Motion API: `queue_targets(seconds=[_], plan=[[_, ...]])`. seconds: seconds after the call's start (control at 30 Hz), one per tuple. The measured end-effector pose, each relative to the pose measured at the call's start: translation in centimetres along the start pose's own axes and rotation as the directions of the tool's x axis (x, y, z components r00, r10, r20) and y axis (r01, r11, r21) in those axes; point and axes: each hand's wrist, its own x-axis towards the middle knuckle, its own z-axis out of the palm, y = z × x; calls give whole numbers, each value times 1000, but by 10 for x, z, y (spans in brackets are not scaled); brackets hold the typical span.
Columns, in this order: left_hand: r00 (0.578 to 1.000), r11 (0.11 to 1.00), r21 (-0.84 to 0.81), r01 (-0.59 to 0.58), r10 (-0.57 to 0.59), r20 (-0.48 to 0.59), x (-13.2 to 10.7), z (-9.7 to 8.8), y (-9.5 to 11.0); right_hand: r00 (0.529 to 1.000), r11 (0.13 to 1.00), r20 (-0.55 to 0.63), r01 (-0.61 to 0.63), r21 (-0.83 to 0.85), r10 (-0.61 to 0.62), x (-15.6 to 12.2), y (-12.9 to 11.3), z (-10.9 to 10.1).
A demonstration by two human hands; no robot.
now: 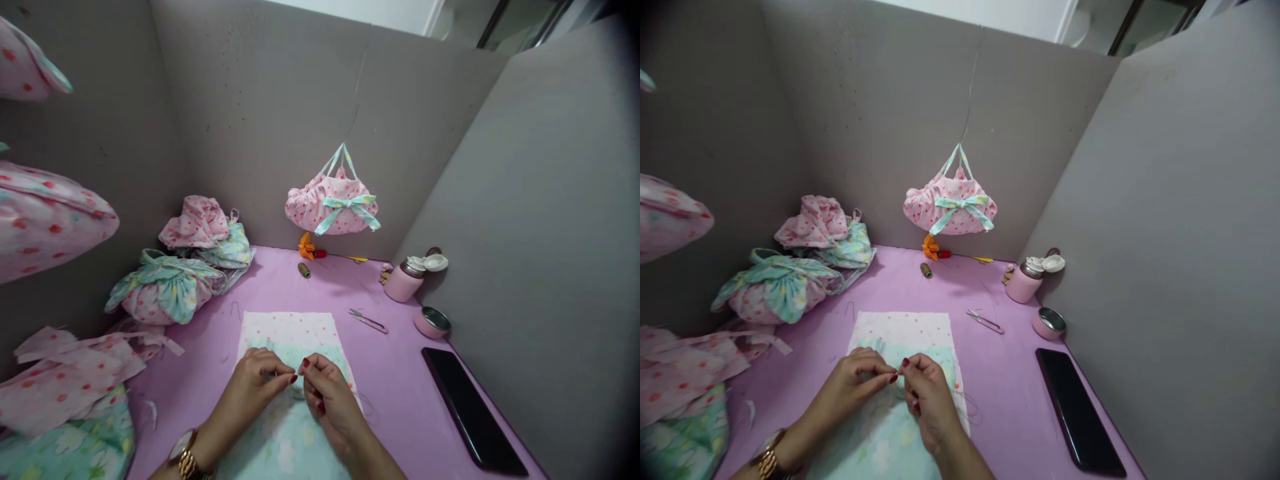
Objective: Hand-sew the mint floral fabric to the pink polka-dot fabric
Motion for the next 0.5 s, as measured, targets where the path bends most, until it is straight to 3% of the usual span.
queue_targets(seconds=[0.1, 0.17, 0.3, 0.5], plan=[[993, 991, -84, 102, -97, 60, -1, -2, -3, 1000, 1000, -11, 10, -7, -10, 0, -2, -1], [993, 994, 2, 109, -109, 44, -3, -5, -8, 999, 1000, -26, 24, 1, -24, 0, -3, -2], [997, 981, 192, 35, -20, -78, -6, -8, -15, 999, 999, -39, 30, 13, -30, 3, -4, -5], [987, 962, 253, -105, 133, -95, -8, 0, -12, 1000, 1000, -17, 10, -19, -11, 4, 3, -3]])
